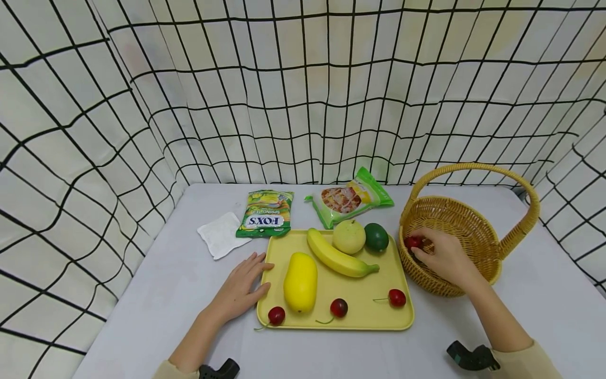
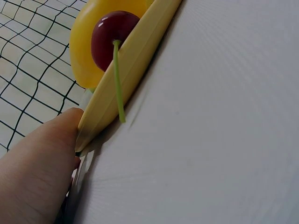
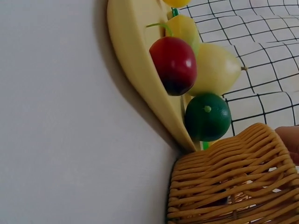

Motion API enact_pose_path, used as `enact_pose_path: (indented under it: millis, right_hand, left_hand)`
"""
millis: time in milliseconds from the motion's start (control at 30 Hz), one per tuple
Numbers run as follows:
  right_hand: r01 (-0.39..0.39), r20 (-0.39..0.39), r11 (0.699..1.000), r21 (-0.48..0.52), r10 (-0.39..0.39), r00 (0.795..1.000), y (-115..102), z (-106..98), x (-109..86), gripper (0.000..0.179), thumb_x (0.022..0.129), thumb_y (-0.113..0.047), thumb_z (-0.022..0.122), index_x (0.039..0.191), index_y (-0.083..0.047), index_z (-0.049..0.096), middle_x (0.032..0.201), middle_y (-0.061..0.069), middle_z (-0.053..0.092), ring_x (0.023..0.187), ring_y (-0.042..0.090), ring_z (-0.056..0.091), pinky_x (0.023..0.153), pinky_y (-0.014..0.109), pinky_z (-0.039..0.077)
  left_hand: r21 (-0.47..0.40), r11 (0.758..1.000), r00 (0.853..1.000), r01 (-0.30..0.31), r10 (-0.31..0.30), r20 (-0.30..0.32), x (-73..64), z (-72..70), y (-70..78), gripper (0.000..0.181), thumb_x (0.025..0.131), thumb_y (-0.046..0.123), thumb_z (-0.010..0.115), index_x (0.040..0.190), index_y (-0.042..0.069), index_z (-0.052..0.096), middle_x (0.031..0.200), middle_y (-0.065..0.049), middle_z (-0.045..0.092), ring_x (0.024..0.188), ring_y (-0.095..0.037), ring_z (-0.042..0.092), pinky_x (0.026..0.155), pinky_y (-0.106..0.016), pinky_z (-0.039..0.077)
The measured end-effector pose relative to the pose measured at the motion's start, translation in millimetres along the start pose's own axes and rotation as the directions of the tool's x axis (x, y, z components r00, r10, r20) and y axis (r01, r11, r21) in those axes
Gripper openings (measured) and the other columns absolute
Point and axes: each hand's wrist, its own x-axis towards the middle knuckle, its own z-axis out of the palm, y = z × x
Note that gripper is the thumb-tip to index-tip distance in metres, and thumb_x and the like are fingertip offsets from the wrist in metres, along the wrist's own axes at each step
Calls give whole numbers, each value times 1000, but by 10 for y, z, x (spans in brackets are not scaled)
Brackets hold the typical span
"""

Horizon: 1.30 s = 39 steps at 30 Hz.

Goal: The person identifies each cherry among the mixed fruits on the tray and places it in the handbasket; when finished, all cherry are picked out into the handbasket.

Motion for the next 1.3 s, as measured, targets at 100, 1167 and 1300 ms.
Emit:
enact_pose_path:
  millis: [100,1167,1300]
  right_hand:
    - [-23,29,999,29,22,999,32,14,1,28,83,-12,66,109,-4,62,95,10,65,85,27,61,67,41,53]
    - [39,76,999,-38,-36,996,199,180,27,28,76,-5,70,103,-3,64,71,0,51,59,12,41,49,26,34]
    - [35,75,998,-44,-32,997,197,186,33,27,76,-5,71,102,-3,64,71,-1,50,60,13,42,50,27,34]
  left_hand:
    - [-1,1000,1000,0,0,2,5,4,-2,39,88,35,57,124,19,53,144,-7,35,136,-26,22,108,-48,19]
    - [6,1000,1000,2,-2,2,6,10,-5,40,89,37,55,124,20,53,145,-7,34,136,-26,22,107,-49,20]
    - [6,1000,1000,4,-4,3,8,7,-9,40,89,37,55,124,20,53,145,-7,34,136,-26,22,107,-49,20]
